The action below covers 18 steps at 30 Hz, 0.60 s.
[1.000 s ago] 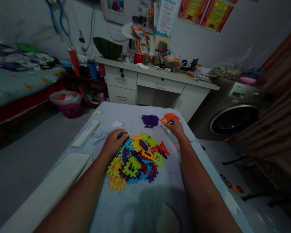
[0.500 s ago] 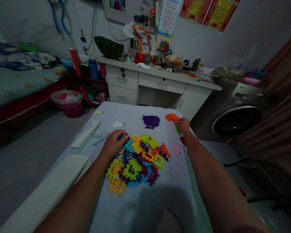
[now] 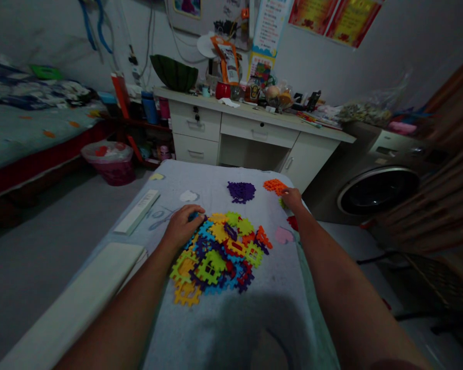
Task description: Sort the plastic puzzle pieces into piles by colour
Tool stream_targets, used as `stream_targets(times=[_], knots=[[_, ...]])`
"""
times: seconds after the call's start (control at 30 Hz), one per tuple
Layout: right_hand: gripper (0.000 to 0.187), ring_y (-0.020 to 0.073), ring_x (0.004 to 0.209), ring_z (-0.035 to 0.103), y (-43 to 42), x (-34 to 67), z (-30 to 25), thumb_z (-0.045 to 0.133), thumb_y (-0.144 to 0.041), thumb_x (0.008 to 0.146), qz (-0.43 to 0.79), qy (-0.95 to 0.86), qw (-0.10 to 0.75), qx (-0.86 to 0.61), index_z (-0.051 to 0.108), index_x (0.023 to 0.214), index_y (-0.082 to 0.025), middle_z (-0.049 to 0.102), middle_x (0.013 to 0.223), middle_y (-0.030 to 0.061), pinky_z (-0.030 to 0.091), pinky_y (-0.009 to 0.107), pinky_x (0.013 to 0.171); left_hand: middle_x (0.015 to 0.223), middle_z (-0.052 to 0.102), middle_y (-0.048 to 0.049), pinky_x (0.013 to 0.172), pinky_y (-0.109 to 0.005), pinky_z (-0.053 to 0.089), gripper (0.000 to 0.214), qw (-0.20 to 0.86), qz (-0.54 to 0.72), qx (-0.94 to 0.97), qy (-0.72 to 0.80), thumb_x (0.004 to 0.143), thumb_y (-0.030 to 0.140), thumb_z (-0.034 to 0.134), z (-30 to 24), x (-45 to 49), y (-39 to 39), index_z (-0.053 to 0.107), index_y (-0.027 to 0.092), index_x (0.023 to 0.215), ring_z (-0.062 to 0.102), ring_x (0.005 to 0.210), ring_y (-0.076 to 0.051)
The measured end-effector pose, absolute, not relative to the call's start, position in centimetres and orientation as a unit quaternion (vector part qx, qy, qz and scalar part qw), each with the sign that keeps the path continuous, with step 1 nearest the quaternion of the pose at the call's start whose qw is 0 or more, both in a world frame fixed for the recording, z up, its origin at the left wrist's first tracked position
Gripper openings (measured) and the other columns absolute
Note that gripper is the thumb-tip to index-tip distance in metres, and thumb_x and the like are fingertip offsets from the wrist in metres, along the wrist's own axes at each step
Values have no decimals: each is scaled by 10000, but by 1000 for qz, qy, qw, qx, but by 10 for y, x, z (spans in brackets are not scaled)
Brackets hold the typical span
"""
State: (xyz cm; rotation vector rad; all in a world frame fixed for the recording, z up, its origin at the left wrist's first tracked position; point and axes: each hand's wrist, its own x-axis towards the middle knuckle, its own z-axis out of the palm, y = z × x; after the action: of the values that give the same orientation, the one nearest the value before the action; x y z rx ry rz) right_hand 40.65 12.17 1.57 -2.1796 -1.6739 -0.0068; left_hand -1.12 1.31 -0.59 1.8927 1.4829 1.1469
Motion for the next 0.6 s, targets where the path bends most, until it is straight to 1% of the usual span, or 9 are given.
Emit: stream_targets(times=[0.1, 0.17, 0.27, 0.33, 0.43, 0.53, 0.6], knots=[[401, 241, 1037, 637, 117, 405, 19, 480, -90, 802, 11, -591, 176, -787, 739, 1096, -174, 690, 1135, 145, 450, 329, 896, 1076, 681, -47, 1001, -396, 448, 297, 234, 418, 692, 540, 787, 456, 566, -8, -12, 15, 693, 237, 941, 614, 1076, -250], [389, 230, 1067, 628, 114, 401, 21, 485, -71, 791, 28, -603, 163, -781, 747, 1050, -196, 702, 1132, 110, 441, 313, 905, 1073, 681, -50, 1001, -399, 447, 304, 233, 418, 694, 538, 787, 457, 564, -10, -12, 15, 693, 233, 947, 614, 1075, -251], [352, 234, 1042, 639, 113, 394, 24, 501, -50, 757, 43, -609, 152, -777, 756, 949, -199, 728, 1070, 93, 449, 310, 880, 1078, 680, -53, 1004, -400, 446, 310, 235, 418, 694, 537, 786, 460, 562, -9, -11, 14, 692, 229, 946, 613, 1078, -251], [342, 244, 1034, 643, 112, 391, 26, 511, -47, 743, 48, -606, 150, -779, 753, 934, -194, 734, 1056, 99, 456, 320, 873, 1089, 679, -53, 1010, -403, 443, 305, 236, 417, 693, 538, 785, 458, 562, -8, -11, 14, 693, 229, 937, 614, 1079, -253], [329, 253, 1061, 634, 109, 387, 31, 519, -70, 766, 50, -606, 155, -778, 748, 970, -189, 722, 1116, 113, 456, 335, 891, 1095, 677, -53, 1019, -408, 439, 295, 240, 420, 689, 539, 777, 447, 568, -7, -11, 13, 694, 230, 932, 613, 1082, -255], [342, 245, 1089, 618, 105, 380, 37, 523, -102, 792, 47, -613, 171, -770, 730, 1052, -184, 696, 1191, 116, 449, 348, 926, 1092, 677, -53, 1021, -407, 441, 295, 244, 426, 686, 537, 771, 441, 574, -7, -10, 13, 696, 233, 942, 609, 1090, -254], [356, 220, 1062, 620, 99, 369, 43, 524, -106, 786, 50, -635, 195, -746, 714, 1079, -176, 702, 1160, 100, 451, 341, 932, 1095, 676, -52, 1023, -404, 441, 298, 246, 429, 684, 536, 774, 442, 573, -7, -10, 12, 696, 232, 946, 607, 1092, -252]])
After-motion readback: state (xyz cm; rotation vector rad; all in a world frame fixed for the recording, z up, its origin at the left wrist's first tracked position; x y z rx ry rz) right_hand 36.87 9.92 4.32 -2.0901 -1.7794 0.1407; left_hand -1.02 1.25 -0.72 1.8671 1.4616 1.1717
